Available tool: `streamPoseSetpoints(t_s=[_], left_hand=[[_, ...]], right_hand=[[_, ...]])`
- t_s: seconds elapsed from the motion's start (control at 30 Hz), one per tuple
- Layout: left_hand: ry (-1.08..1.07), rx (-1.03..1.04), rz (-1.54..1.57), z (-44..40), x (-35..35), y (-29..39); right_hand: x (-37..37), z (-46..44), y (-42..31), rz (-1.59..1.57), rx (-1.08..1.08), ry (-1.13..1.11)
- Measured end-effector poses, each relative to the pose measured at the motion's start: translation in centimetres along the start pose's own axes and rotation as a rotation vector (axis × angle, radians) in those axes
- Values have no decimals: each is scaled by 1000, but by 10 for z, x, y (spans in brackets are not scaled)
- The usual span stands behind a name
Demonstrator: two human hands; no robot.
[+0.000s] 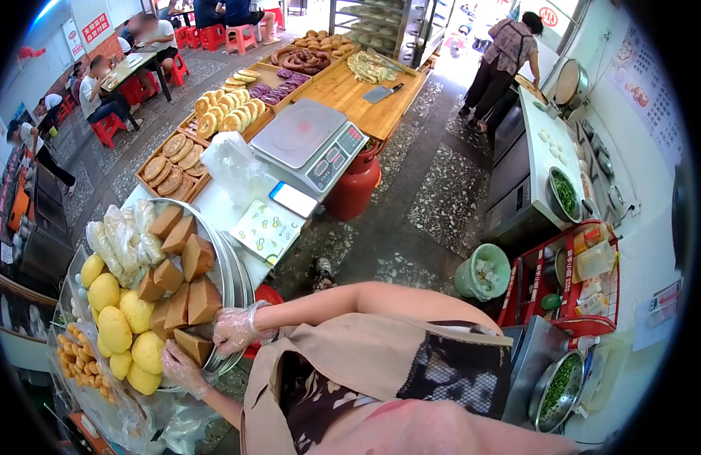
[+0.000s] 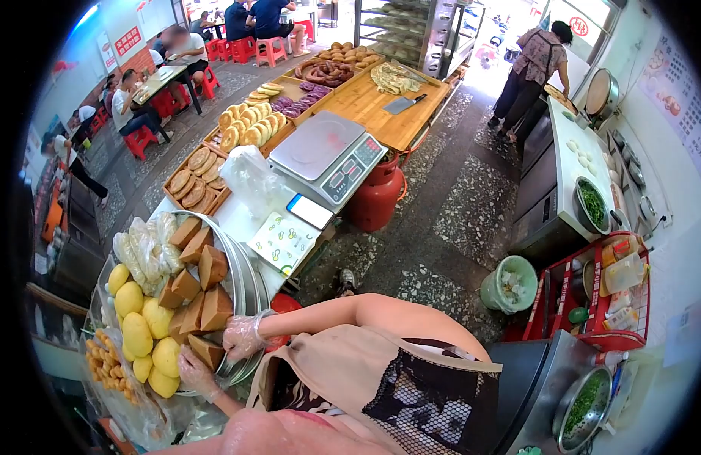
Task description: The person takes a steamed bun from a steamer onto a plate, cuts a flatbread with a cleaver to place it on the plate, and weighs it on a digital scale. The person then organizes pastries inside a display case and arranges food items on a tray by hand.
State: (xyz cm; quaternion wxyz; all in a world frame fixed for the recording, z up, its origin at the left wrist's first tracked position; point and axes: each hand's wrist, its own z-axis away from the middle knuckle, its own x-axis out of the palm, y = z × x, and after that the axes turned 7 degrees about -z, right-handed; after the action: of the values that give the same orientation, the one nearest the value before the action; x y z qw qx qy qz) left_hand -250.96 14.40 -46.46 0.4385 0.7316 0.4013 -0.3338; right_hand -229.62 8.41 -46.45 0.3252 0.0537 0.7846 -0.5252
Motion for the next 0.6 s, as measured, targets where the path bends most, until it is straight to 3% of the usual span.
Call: streamPoseSetpoints(t_s=[0.6], left_hand=[[58,46,41,-1,12,-12]], right_hand=[[3,1,1,-22,-24,34]])
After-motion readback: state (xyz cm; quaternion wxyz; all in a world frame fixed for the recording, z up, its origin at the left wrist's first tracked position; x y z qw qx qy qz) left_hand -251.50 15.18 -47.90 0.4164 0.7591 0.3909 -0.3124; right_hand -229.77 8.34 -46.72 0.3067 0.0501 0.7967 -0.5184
